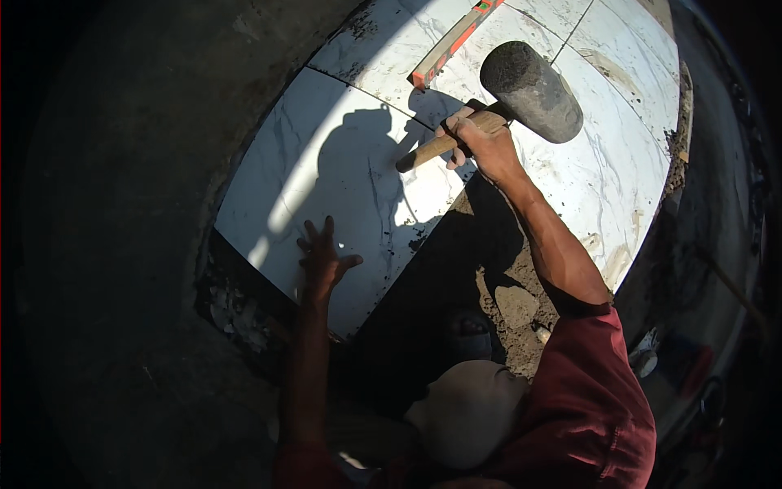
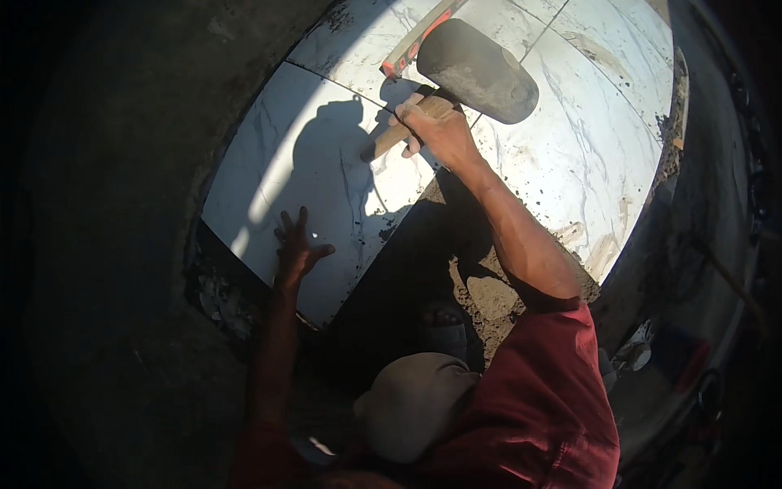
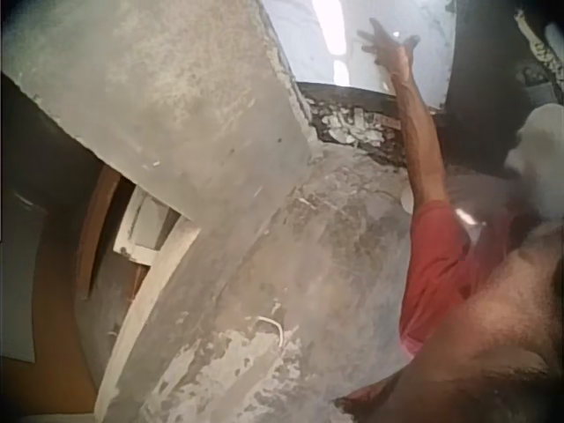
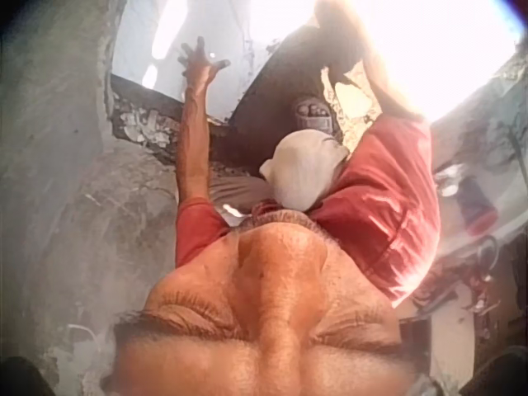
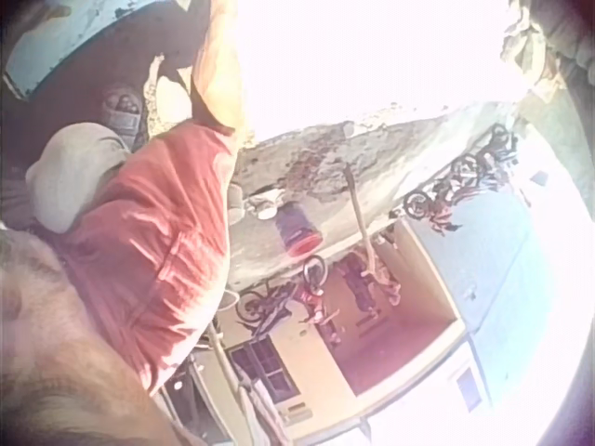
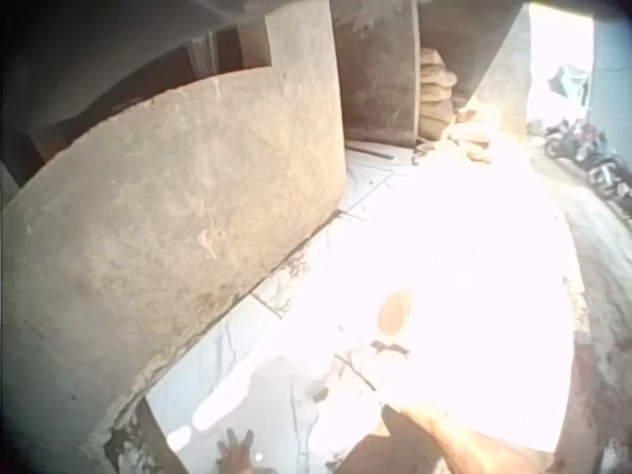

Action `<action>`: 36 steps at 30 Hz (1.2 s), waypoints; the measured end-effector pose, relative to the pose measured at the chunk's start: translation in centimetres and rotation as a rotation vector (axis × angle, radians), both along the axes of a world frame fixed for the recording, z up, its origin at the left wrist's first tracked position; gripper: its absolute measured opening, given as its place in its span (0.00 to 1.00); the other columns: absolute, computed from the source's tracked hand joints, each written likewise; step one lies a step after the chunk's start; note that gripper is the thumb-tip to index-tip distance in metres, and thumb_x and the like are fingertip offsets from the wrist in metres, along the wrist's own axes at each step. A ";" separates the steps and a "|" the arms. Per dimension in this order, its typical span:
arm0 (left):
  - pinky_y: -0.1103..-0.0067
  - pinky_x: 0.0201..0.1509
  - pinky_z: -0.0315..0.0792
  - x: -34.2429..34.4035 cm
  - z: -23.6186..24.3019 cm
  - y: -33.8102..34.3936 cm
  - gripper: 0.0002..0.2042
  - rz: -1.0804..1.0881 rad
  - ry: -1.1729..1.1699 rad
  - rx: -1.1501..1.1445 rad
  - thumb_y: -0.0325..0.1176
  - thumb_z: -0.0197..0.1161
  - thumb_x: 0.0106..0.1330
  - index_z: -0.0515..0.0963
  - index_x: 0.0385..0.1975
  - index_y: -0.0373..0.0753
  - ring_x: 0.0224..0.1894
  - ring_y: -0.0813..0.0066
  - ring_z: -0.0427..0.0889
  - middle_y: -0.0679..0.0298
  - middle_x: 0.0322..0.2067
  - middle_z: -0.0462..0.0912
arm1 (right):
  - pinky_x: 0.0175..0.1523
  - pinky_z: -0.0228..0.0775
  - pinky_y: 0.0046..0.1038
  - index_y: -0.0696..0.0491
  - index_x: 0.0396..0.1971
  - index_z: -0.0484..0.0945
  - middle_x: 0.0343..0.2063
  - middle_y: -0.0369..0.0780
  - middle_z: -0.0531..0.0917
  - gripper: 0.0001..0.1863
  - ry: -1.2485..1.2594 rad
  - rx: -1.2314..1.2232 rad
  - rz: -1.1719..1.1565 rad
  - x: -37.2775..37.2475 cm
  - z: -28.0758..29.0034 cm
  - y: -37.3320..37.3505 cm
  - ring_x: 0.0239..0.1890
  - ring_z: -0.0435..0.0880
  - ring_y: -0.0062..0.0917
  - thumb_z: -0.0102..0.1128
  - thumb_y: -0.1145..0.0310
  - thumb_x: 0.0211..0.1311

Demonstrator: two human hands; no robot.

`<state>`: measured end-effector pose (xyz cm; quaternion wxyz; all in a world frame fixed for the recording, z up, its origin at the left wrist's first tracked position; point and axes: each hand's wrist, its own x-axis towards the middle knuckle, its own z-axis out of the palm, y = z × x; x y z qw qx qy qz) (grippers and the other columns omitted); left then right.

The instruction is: The person places a large white tile onto a bed of mortar by hand, taps it repeatedly with a rubber mallet to level it, and uses a spirit level to check the alignment. The person then uses a trowel to add more mortar along the edge and continues tapping the tile into its final position.

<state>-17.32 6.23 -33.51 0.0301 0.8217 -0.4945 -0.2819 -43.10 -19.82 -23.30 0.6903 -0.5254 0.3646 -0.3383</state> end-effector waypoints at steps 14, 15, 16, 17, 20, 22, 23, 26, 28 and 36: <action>0.34 0.60 0.54 -0.4 0.8 -1.7 0.60 0.076 -0.024 0.151 0.55 0.79 0.39 0.47 0.72 0.51 0.68 0.20 0.41 0.36 0.70 0.37 | 0.30 0.68 0.22 0.58 0.35 0.81 0.22 0.36 0.82 0.16 0.506 -0.244 0.141 0.1 0.9 0.3 0.23 0.76 0.16 0.58 0.58 0.64; 0.34 0.59 0.56 0.2 0.8 -1.0 0.60 0.077 -0.042 0.148 0.53 0.79 0.39 0.46 0.72 0.52 0.68 0.20 0.41 0.38 0.71 0.37 | 0.30 0.68 0.22 0.58 0.35 0.81 0.22 0.36 0.82 0.16 0.499 -0.236 0.148 0.4 1.3 0.3 0.23 0.76 0.16 0.58 0.58 0.64; 0.34 0.57 0.57 0.1 0.6 -0.1 0.60 0.076 -0.050 0.158 0.52 0.79 0.39 0.46 0.73 0.52 0.68 0.20 0.41 0.39 0.71 0.36 | 0.31 0.68 0.23 0.58 0.35 0.81 0.22 0.36 0.82 0.16 0.476 -0.254 0.142 0.4 2.1 0.0 0.23 0.76 0.16 0.60 0.58 0.63; 0.34 0.57 0.57 0.0 0.4 0.5 0.60 0.079 -0.046 0.181 0.52 0.79 0.39 0.46 0.73 0.52 0.68 0.20 0.41 0.39 0.71 0.36 | 0.31 0.68 0.23 0.58 0.35 0.81 0.21 0.36 0.81 0.16 0.452 -0.271 0.135 0.3 2.1 -0.3 0.24 0.77 0.16 0.61 0.58 0.61; 0.34 0.57 0.59 -1.4 0.4 -1.5 0.59 0.066 -0.030 0.126 0.50 0.79 0.40 0.46 0.72 0.53 0.68 0.19 0.40 0.41 0.72 0.36 | 0.31 0.69 0.23 0.57 0.35 0.80 0.22 0.36 0.81 0.17 0.461 -0.258 0.091 -1.7 -1.6 -1.4 0.25 0.77 0.16 0.65 0.57 0.57; 0.34 0.56 0.59 -0.9 0.9 -0.9 0.58 0.097 -0.045 0.194 0.49 0.80 0.40 0.47 0.72 0.52 0.68 0.21 0.40 0.43 0.72 0.36 | 0.31 0.69 0.23 0.58 0.37 0.79 0.23 0.36 0.81 0.20 0.459 -0.206 0.176 -0.5 -0.1 -0.8 0.25 0.77 0.16 0.67 0.55 0.57; 0.34 0.56 0.59 -0.1 1.2 -1.1 0.58 0.109 -0.056 0.186 0.49 0.80 0.40 0.47 0.72 0.52 0.68 0.21 0.40 0.43 0.72 0.36 | 0.30 0.69 0.23 0.59 0.36 0.79 0.22 0.36 0.81 0.20 0.371 -0.156 0.174 0.6 2.2 0.3 0.22 0.77 0.16 0.66 0.56 0.58; 0.33 0.56 0.59 -0.7 0.8 -0.7 0.57 0.095 -0.060 0.169 0.49 0.80 0.40 0.48 0.72 0.52 0.68 0.22 0.41 0.44 0.72 0.36 | 0.30 0.70 0.23 0.59 0.37 0.79 0.22 0.37 0.80 0.18 0.392 -0.145 0.167 0.4 0.7 1.6 0.20 0.77 0.16 0.63 0.57 0.60; 0.32 0.55 0.59 -1.1 1.0 -1.5 0.57 0.075 -0.060 0.141 0.49 0.80 0.41 0.48 0.72 0.52 0.68 0.22 0.42 0.43 0.72 0.37 | 0.31 0.70 0.23 0.59 0.36 0.79 0.22 0.37 0.80 0.18 0.422 -0.158 0.186 0.7 -0.7 2.7 0.20 0.76 0.17 0.62 0.56 0.61; 0.33 0.53 0.63 -1.1 1.0 -1.2 0.55 0.070 -0.117 0.094 0.51 0.79 0.41 0.52 0.71 0.52 0.66 0.23 0.49 0.42 0.70 0.43 | 0.27 0.68 0.22 0.59 0.34 0.79 0.25 0.37 0.82 0.18 0.467 -0.239 0.294 2.7 -1.0 6.2 0.22 0.76 0.16 0.64 0.56 0.58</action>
